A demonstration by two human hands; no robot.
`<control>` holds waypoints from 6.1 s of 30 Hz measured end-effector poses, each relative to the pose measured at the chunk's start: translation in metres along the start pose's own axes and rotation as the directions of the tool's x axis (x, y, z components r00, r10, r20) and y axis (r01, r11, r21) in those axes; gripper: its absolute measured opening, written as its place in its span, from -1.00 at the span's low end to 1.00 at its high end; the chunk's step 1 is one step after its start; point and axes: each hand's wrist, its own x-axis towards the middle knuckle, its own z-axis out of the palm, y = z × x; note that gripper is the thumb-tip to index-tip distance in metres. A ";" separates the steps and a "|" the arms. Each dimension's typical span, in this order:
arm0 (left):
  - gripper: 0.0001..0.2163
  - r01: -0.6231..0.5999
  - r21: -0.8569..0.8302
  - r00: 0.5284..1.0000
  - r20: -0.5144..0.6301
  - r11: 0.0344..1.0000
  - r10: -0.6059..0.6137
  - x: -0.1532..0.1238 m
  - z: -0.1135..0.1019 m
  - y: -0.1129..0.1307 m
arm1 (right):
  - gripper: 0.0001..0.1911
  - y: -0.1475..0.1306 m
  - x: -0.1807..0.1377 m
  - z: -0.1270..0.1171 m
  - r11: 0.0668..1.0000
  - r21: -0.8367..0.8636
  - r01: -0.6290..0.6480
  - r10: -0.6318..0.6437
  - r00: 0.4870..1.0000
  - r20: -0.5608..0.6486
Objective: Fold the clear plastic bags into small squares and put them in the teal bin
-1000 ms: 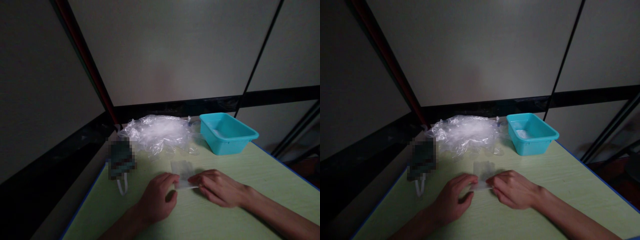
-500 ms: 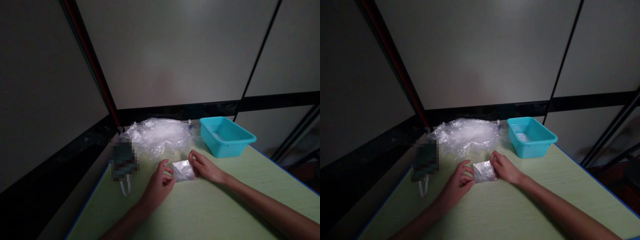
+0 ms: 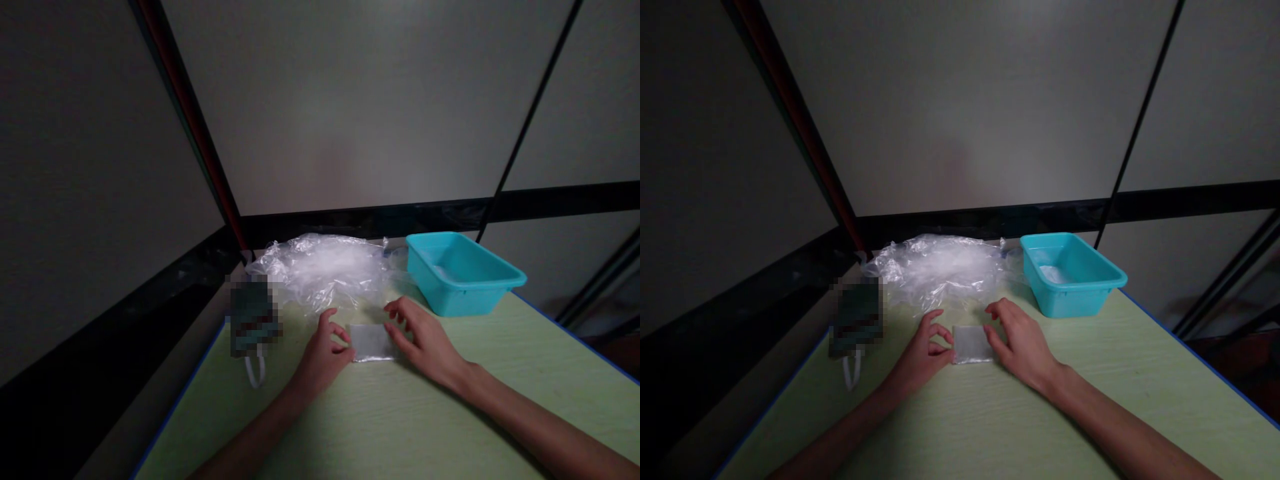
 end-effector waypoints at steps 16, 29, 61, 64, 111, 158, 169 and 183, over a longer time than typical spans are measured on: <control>-0.63 -0.053 0.152 0.997 -0.051 0.987 0.062 -0.001 -0.003 -0.002 | -0.20 -0.011 -0.018 0.022 0.858 -0.407 0.315 -0.122 0.893 0.434; -0.41 -0.550 0.726 0.832 0.522 0.413 0.189 -0.024 -0.002 0.014 | -0.22 -0.004 -0.022 0.027 0.793 -0.494 0.356 -0.171 0.909 0.379; -0.36 -0.563 0.700 0.810 0.574 0.439 0.123 -0.022 -0.010 0.016 | -0.27 0.005 -0.026 0.019 0.838 -0.429 0.337 -0.165 0.906 0.389; -0.35 -0.560 0.694 0.813 0.566 0.452 0.138 -0.022 -0.011 0.012 | -0.25 0.007 -0.026 0.011 0.855 -0.404 0.326 -0.143 0.895 0.422; -0.88 0.012 -0.226 1.000 -0.019 0.974 -0.017 -0.020 0.012 0.019 | -0.56 -0.011 -0.016 0.019 0.661 0.702 -0.265 0.145 0.963 0.227; -0.67 0.092 -0.324 0.996 0.012 0.942 -0.094 -0.021 0.007 0.015 | -0.81 -0.004 -0.014 0.026 0.694 0.705 -0.147 0.127 0.989 0.081; -0.54 0.073 -0.372 0.997 0.060 0.925 -0.054 -0.021 0.007 0.016 | -0.68 -0.006 -0.014 0.024 0.681 0.711 -0.174 0.147 0.984 0.100; -0.42 0.120 -0.357 0.993 0.053 0.926 -0.109 -0.023 0.007 0.025 | -0.32 -0.009 -0.011 0.022 0.537 0.793 -0.286 0.219 0.956 0.196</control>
